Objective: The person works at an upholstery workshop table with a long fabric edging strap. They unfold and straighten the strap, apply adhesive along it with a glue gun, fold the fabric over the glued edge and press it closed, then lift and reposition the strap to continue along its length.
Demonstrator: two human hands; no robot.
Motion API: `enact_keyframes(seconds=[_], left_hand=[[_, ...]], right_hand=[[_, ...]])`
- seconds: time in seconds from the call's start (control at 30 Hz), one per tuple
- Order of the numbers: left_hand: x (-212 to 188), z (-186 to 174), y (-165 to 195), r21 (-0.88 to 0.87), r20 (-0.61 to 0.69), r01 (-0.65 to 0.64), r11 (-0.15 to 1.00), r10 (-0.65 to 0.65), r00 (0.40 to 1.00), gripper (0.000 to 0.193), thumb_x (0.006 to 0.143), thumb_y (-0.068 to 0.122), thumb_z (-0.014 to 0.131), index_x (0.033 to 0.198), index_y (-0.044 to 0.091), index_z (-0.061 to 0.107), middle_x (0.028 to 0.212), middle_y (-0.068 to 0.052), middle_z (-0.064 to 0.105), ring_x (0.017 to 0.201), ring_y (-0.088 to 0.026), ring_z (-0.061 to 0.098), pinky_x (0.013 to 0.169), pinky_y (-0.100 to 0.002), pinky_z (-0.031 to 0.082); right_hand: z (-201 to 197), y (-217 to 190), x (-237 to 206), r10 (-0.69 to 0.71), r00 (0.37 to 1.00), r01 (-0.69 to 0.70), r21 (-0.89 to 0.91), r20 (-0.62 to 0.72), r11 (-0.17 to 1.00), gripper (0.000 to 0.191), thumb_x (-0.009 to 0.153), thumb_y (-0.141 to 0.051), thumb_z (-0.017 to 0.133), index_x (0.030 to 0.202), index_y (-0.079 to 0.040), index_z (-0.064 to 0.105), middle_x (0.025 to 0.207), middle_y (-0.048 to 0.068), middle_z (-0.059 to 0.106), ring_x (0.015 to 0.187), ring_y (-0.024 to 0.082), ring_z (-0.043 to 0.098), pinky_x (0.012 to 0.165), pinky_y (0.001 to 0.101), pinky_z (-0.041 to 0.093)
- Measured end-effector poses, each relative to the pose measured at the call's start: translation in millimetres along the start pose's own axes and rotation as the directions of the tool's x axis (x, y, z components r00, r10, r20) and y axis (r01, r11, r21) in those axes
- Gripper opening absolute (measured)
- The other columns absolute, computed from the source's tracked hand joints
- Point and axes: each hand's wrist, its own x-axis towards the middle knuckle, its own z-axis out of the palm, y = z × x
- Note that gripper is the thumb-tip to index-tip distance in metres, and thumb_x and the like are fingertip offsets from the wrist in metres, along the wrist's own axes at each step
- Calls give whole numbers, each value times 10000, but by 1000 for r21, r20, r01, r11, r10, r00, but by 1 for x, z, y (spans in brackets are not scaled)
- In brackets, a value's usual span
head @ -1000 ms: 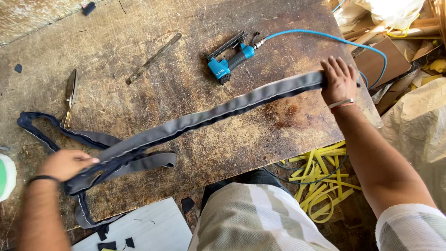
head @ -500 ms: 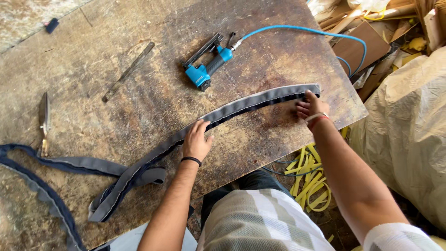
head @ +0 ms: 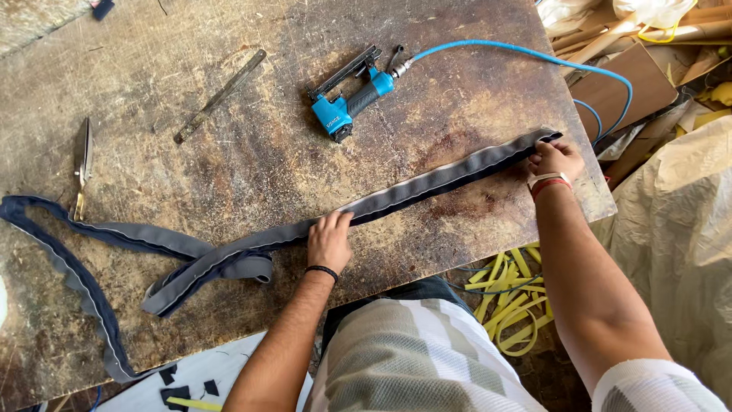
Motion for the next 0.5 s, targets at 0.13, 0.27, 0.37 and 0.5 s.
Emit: enact_keyframes(seconds=[0.13,0.27,0.37,0.5], left_hand=[[0,-9,-12,43,-125,99,994,-93,988,276,880,106,661,1139,170,727,1217,-82,715,1156,-255,647,1061,-462,468],[16,-27,-39,-311,396,468,827,-334,855,223,1061,272,537,1174,225,724,1083,-87,778,1004,-232,719,961,-418,556],[33,-39,-57,-427,456,328,843,-112,883,197,1013,271,586,1091,202,753,1084,-51,772,977,-202,718,923,-401,549],[44,-37,-46,-219,212,298,929,-252,944,184,974,303,636,1079,189,736,1107,-33,736,1017,-231,680,910,-420,523]], right_hand=[[0,8,2,-137,985,128,-88,-102,988,268,812,34,677,987,-144,579,734,49,657,500,139,609,381,285,447],[-21,-1,8,-324,931,360,-564,168,743,152,956,-135,710,1046,-99,828,898,114,767,702,205,685,630,338,531],[-33,-21,16,-344,864,478,-815,368,327,223,926,-265,773,1103,-136,811,947,132,765,794,268,705,768,400,555],[-19,-23,2,-414,648,718,-694,639,53,261,920,-269,793,1128,-112,785,994,142,743,892,322,696,795,441,571]])
